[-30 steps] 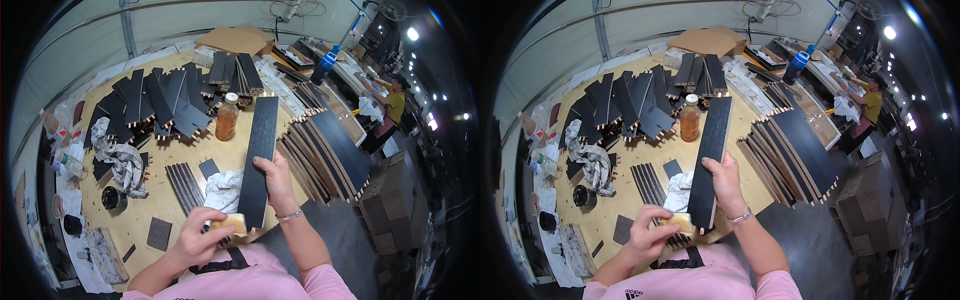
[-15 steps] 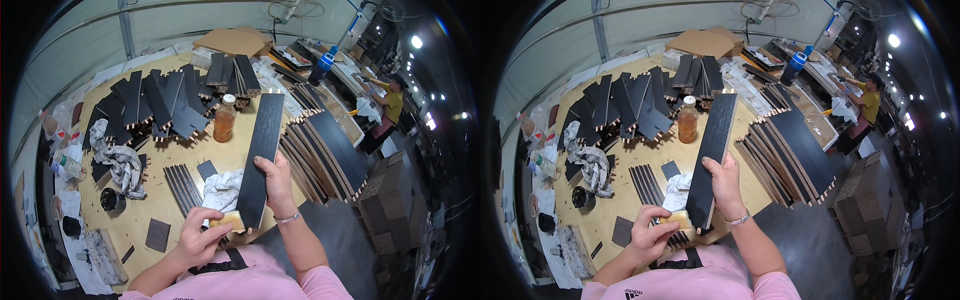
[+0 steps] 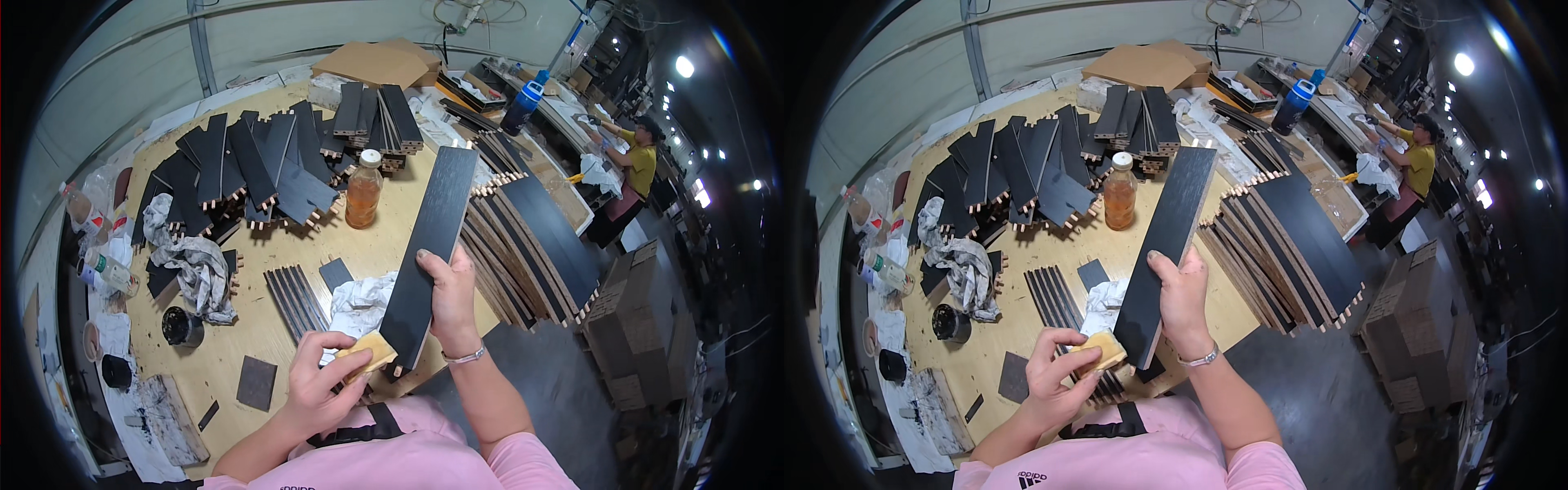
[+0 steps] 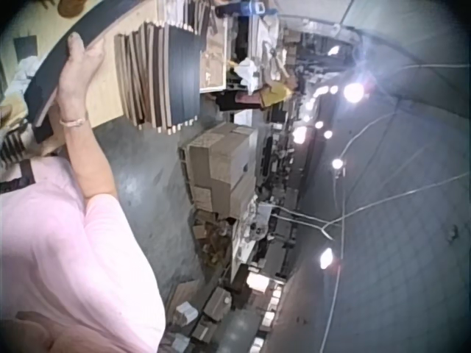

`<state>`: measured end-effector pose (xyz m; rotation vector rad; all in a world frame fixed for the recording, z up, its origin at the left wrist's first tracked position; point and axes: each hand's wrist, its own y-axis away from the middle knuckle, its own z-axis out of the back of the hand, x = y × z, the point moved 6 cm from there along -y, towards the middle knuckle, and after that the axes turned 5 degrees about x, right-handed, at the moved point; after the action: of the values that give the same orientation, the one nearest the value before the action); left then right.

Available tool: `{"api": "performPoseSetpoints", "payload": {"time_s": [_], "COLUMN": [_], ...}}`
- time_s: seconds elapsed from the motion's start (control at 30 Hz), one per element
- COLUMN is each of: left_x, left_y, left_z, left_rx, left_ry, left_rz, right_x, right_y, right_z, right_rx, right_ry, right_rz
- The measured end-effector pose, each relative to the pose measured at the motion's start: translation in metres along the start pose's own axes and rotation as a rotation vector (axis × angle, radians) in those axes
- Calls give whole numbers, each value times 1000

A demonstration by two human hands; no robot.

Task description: The person pours liquid from a bottle onto a cloth, then wipes, sands, and touches up wooden slats using the cloth, a sanding pad, and a sponge applicator. They place the wooden slats onto a stack on the table.

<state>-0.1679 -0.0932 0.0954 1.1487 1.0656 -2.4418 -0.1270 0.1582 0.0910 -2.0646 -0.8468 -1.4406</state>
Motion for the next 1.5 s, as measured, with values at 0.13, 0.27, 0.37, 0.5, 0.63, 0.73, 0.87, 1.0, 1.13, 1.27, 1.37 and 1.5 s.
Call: {"api": "performPoseSetpoints", "payload": {"time_s": [0.13, 0.27, 0.37, 0.5, 0.63, 0.73, 0.87, 1.0, 1.13, 1.27, 1.37, 1.5], "left_x": [6, -16, -18, 7, -8, 17, 45, 53, 59, 61, 58, 62], "left_y": [3, -6, -9, -1, -8, 0, 15, 26, 33, 32, 31, 36], "left_z": [3, -4, -13, 7, 15, 26, 46, 44, 35, 37, 40, 39], "left_rx": [14, 49, 107, 28, 22, -46, -212, -212, -206, -205, -209, -216], "left_ry": [-79, -28, 6, -99, -104, 78, 242, 397, 562, 586, 633, 663], "left_rz": [-7, -147, -190, -59, -106, 105, 223, 263, 318, 313, 341, 347], "right_x": [-1, -12, -17, -13, -19, -17, -8, -6, -14, -17, -16, -16], "right_y": [0, -2, -1, -1, 2, 12, 27, 40, 54, 62, 67, 70], "right_z": [6, 10, 11, 13, 12, 9, -1, 5, 10, 8, 10, 12], "right_rx": [-32, -24, -24, -35, -7, 74, 191, 277, 347, 411, 444, 431], "right_ry": [-1, 10, -42, -51, -69, -90, -93, 1, 1, 7, 82, 98], "right_rz": [17, -48, -59, -86, -113, -184, -138, -77, -112, -127, -104, -135]}}
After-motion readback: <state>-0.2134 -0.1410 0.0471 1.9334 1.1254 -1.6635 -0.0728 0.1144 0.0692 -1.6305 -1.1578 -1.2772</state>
